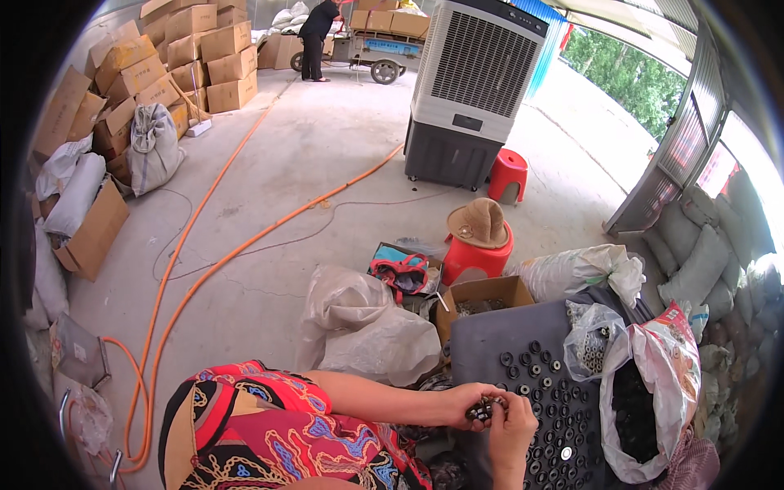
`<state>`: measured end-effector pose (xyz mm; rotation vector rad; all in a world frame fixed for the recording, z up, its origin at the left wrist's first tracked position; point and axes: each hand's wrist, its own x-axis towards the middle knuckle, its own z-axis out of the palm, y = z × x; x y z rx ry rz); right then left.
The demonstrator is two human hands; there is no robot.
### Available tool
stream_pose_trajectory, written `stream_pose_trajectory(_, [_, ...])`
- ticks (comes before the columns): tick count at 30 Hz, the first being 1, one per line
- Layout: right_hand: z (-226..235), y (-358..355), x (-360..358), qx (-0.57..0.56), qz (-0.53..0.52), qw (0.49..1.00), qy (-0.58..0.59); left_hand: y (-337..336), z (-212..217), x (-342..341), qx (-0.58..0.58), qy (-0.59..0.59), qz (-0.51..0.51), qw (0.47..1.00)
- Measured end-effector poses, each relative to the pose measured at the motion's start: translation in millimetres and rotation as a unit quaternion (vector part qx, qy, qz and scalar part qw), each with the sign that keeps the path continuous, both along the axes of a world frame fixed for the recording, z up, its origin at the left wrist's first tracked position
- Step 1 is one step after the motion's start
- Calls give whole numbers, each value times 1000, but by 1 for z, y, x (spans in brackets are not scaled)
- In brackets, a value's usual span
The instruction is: The person takes plastic caps from a bag, arranges them across the work surface, and inserts metal bearings into the center of each cap by hand.
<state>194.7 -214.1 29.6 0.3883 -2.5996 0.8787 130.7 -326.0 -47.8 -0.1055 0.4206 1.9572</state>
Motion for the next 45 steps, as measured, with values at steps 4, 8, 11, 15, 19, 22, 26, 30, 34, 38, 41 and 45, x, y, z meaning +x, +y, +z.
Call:
stream_pose_trajectory(4, [-11, 12, -3, -129, -51, 988, -63, 2, -3, 3, -11, 32, 5, 999])
stream_pose_trajectory(8, [-12, 14, -2, -125, -62, 989, -51, -3, 3, 2, -37, 82, -2, 996])
stream_pose_trajectory(11, [-6, 13, 4, -74, -65, 995, -11, -3, 7, 6, -67, 146, 15, 987])
stream_pose_trajectory(15, [-5, 18, 9, -7, -63, 997, 48, 0, 14, 11, -104, 220, 26, 970])
stream_pose_trajectory(19, [-16, 18, 9, -40, -61, 997, 25, 7, -1, 12, -131, 205, 39, 969])
stream_pose_trajectory(22, [-12, 14, 15, -40, -68, 997, -5, 9, 2, 15, -149, 183, 46, 971])
stream_pose_trajectory(26, [-10, 11, 14, -2, -90, 996, 21, 7, 7, 17, -168, 202, 57, 963])
stream_pose_trajectory(30, [-11, 13, 15, 44, -95, 994, 1, 4, 11, 23, -172, 183, 55, 966])
stream_pose_trajectory(34, [-2, 6, 27, 86, -112, 990, -16, 10, 6, 30, -186, 193, 64, 961])
stream_pose_trajectory(38, [-12, 17, 26, 57, -103, 993, 30, 6, 8, 28, -140, 222, 50, 964])
stream_pose_trajectory(41, [-2, 34, 1, 22, -71, 997, 39, -28, 36, 6, -57, 163, 94, 980])
stream_pose_trajectory(45, [14, 71, 9, -38, -156, 987, -1, -59, 21, -48, -84, -17, 239, 967])
